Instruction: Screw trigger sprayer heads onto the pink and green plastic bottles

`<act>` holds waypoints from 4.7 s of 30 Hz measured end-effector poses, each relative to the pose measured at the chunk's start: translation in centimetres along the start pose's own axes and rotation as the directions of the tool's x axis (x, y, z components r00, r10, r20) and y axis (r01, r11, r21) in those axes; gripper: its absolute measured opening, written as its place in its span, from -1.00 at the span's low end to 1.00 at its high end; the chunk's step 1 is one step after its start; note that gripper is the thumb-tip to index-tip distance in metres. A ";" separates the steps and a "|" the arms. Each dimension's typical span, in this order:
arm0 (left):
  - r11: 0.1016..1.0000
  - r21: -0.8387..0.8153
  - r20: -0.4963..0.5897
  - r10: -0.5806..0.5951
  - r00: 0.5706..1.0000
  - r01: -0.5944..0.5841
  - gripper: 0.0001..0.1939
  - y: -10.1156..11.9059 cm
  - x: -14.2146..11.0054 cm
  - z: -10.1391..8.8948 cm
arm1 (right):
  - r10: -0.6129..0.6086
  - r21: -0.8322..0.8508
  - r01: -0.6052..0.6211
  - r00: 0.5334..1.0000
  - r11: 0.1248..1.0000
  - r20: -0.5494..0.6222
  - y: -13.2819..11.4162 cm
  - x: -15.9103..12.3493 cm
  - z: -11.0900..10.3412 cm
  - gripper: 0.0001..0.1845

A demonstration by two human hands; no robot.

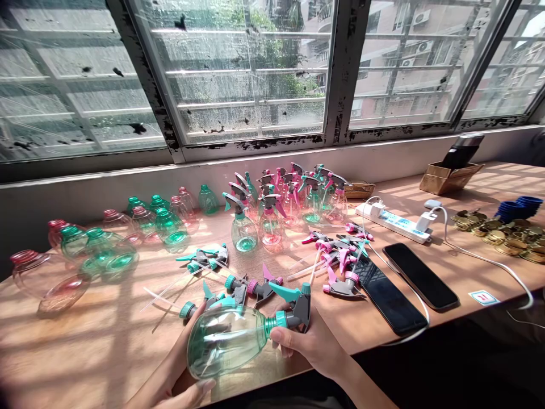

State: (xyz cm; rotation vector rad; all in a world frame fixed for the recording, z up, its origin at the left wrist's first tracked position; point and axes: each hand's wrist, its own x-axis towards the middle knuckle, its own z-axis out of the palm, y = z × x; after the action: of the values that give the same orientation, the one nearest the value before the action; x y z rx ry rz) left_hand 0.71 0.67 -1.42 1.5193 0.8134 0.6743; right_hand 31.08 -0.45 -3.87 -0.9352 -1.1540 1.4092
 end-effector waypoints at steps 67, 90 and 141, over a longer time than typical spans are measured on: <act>1.000 0.023 0.042 0.012 0.999 -0.013 -0.04 -0.1 -0.2 -0.3 | -0.020 0.011 0.019 0.999 1.000 0.025 0.0 0.2 -0.1 -0.48; 0.996 0.030 -0.024 -0.080 0.996 0.081 0.01 -0.2 -0.8 -0.3 | -0.022 -0.012 0.022 0.999 1.000 0.039 0.5 -0.1 -0.3 -0.50; 0.998 -0.026 -0.011 -0.051 0.999 0.051 -0.09 0.3 -0.5 0.2 | -0.012 0.002 0.012 1.000 1.000 0.025 0.2 -0.1 -0.1 -0.45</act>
State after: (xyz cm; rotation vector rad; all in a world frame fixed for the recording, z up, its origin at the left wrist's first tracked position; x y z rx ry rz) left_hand 0.63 0.08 -1.12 1.4681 0.8472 0.6539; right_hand 31.13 -0.49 -4.06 -0.9102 -1.1746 1.4157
